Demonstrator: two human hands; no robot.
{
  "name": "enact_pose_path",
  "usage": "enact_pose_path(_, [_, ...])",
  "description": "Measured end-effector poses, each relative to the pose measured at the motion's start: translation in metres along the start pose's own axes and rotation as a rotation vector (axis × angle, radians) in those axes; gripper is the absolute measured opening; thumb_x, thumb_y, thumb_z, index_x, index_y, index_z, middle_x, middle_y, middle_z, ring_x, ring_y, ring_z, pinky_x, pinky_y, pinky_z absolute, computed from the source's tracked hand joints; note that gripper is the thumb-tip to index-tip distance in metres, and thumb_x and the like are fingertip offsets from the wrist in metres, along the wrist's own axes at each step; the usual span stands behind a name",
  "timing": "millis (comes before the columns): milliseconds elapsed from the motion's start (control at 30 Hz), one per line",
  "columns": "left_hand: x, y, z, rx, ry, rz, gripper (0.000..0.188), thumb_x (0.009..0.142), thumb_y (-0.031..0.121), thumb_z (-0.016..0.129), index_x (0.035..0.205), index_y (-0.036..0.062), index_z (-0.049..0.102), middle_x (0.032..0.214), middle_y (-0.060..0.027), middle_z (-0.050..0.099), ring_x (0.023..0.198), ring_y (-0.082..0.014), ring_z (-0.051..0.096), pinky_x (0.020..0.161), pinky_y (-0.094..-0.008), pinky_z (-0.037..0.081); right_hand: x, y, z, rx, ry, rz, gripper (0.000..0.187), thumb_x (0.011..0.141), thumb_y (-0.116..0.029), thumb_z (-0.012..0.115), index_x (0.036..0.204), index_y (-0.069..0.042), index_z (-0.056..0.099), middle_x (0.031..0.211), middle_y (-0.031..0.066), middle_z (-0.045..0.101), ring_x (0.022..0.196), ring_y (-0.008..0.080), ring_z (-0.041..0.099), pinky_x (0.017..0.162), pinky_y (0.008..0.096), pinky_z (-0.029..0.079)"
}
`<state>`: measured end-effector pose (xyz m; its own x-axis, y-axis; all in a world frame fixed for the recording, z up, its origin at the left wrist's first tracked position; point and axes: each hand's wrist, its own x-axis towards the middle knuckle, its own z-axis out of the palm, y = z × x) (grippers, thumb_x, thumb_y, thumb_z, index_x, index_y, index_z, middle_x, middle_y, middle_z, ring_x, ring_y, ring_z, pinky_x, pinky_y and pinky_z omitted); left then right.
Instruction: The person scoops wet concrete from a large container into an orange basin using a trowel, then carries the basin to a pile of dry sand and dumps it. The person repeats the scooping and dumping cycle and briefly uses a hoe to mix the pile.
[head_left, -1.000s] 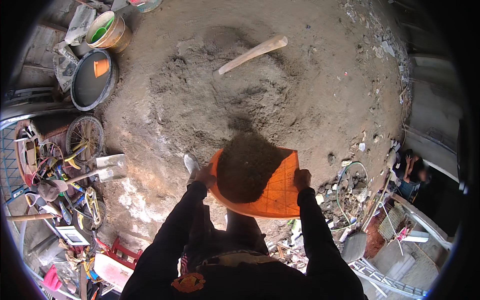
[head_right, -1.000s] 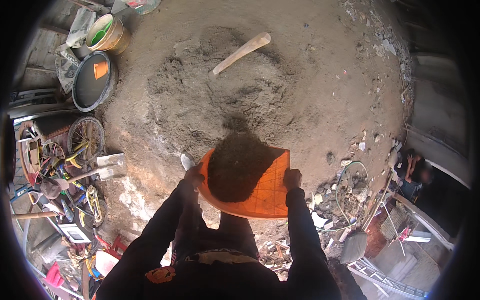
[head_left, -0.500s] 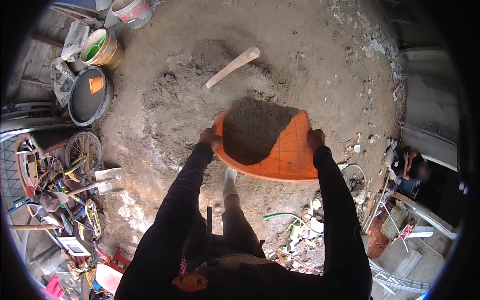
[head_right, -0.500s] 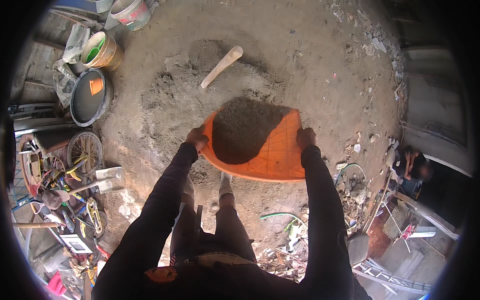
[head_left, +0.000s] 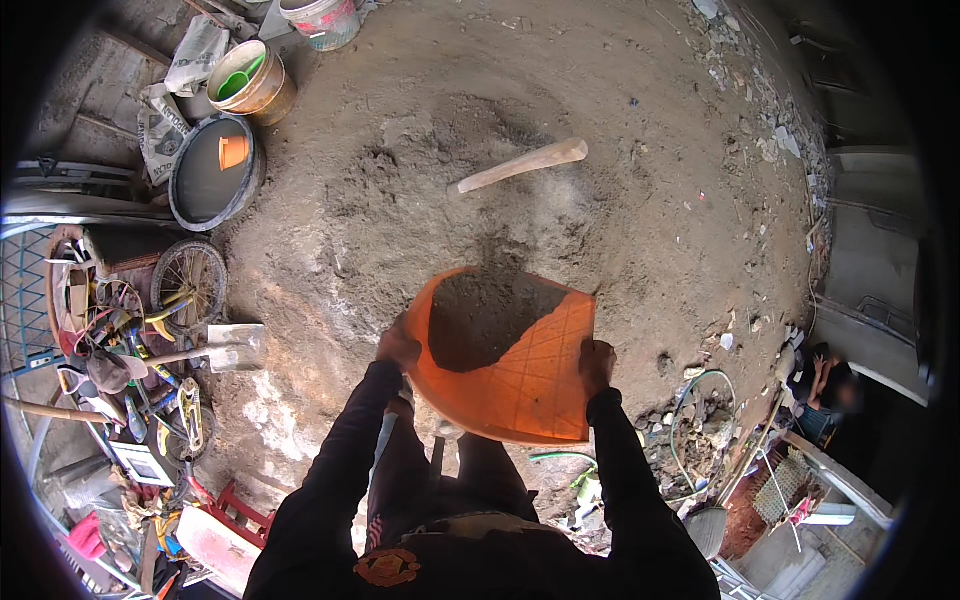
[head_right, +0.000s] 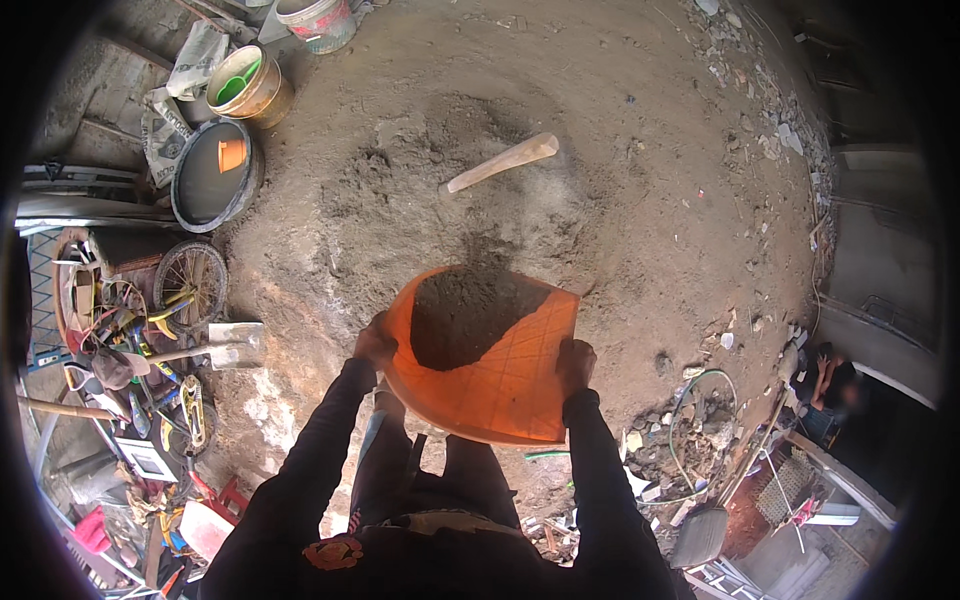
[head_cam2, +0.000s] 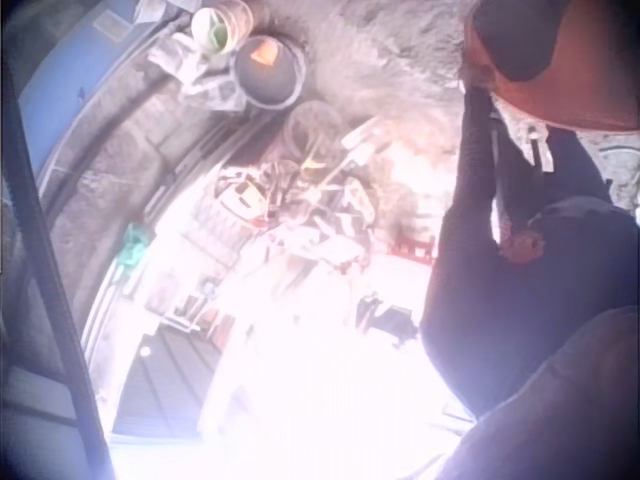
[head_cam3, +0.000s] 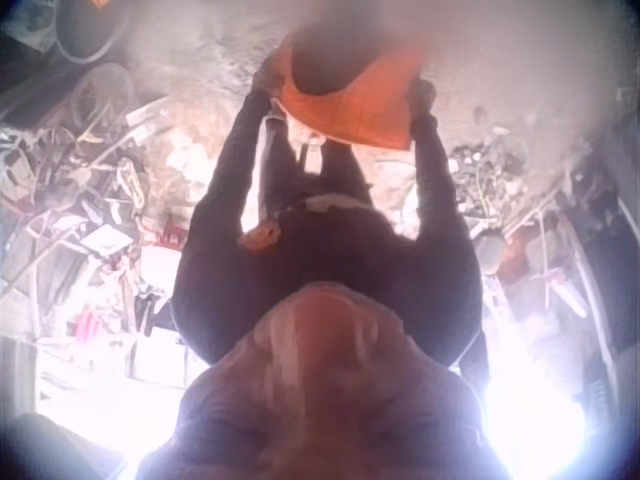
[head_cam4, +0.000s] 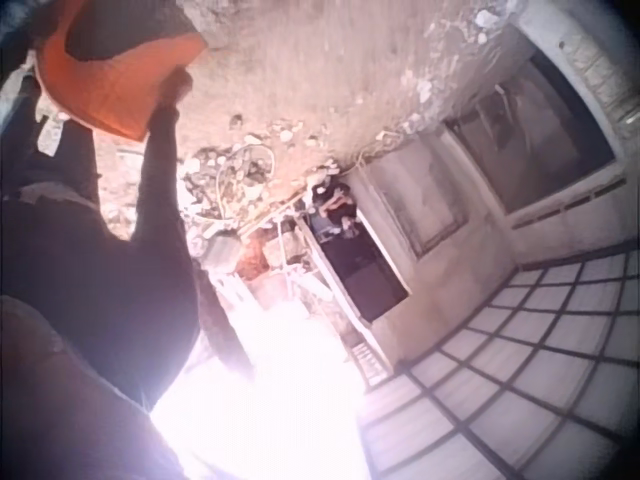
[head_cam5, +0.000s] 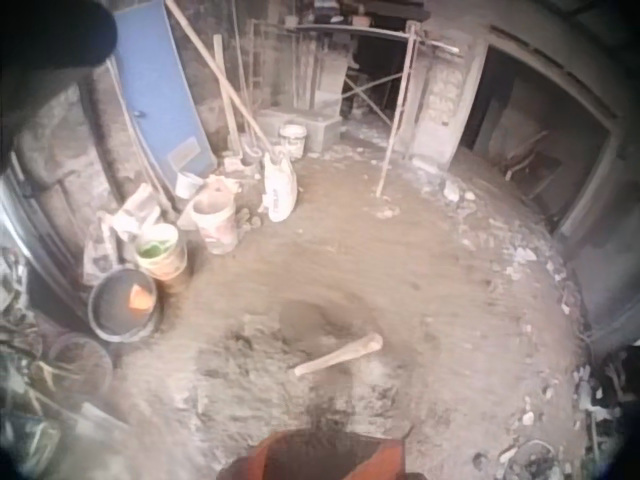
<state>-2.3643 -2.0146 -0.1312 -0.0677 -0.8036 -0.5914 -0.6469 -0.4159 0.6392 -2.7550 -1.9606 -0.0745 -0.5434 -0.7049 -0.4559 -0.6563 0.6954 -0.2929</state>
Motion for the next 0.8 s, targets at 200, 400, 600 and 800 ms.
enact_pose_path(200, [0.016, -0.067, -0.062, 0.263, -0.112, -0.338, 0.036, 0.065, 0.020, 0.062, 0.091, -0.0036, 0.064, 0.096, -0.0273, 0.063, 0.094, -0.0392, 0.062, 0.083, -0.0432, 0.050, 0.016, -0.039, 0.099, 0.034, -0.318, -0.013, 0.039, 0.078, -0.030, 0.058, 0.074, 0.008, 0.063, 0.080, 0.0306, 0.062, 0.083, 0.0430, 0.062, 0.078, 0.0488, 0.047])
enact_pose_path(400, [0.109, -0.076, -0.155, 0.355, -0.050, -0.341, 0.027, 0.067, 0.016, 0.062, 0.084, -0.0043, 0.066, 0.087, -0.0232, 0.066, 0.083, -0.0343, 0.065, 0.073, -0.0390, 0.052, 0.077, -0.170, 0.072, 0.282, -0.432, 0.011, 0.036, 0.078, -0.028, 0.057, 0.076, 0.008, 0.063, 0.081, 0.0267, 0.064, 0.081, 0.0403, 0.063, 0.072, 0.0478, 0.050])
enact_pose_path(600, [0.126, -0.042, -0.177, 1.266, -0.669, 0.248, 0.017, 0.074, 0.019, 0.062, 0.086, 0.0109, 0.071, 0.087, -0.0063, 0.069, 0.081, -0.0222, 0.067, 0.067, -0.0328, 0.052, 0.064, -0.104, 0.119, -0.354, -0.510, -0.700, 0.034, 0.081, -0.025, 0.053, 0.070, 0.007, 0.059, 0.065, 0.0222, 0.059, 0.064, 0.0350, 0.061, 0.060, 0.0423, 0.048])
enact_pose_path(800, [0.103, 0.020, -0.201, 1.315, -0.830, 0.267, 0.026, 0.069, 0.014, 0.074, 0.092, 0.0028, 0.069, 0.090, -0.0113, 0.069, 0.085, -0.0229, 0.067, 0.073, -0.0342, 0.052, 0.063, -0.097, 0.092, -0.377, -0.524, -0.733, 0.029, 0.078, -0.025, 0.056, 0.080, 0.002, 0.065, 0.073, 0.0216, 0.063, 0.068, 0.0343, 0.063, 0.063, 0.0427, 0.050])
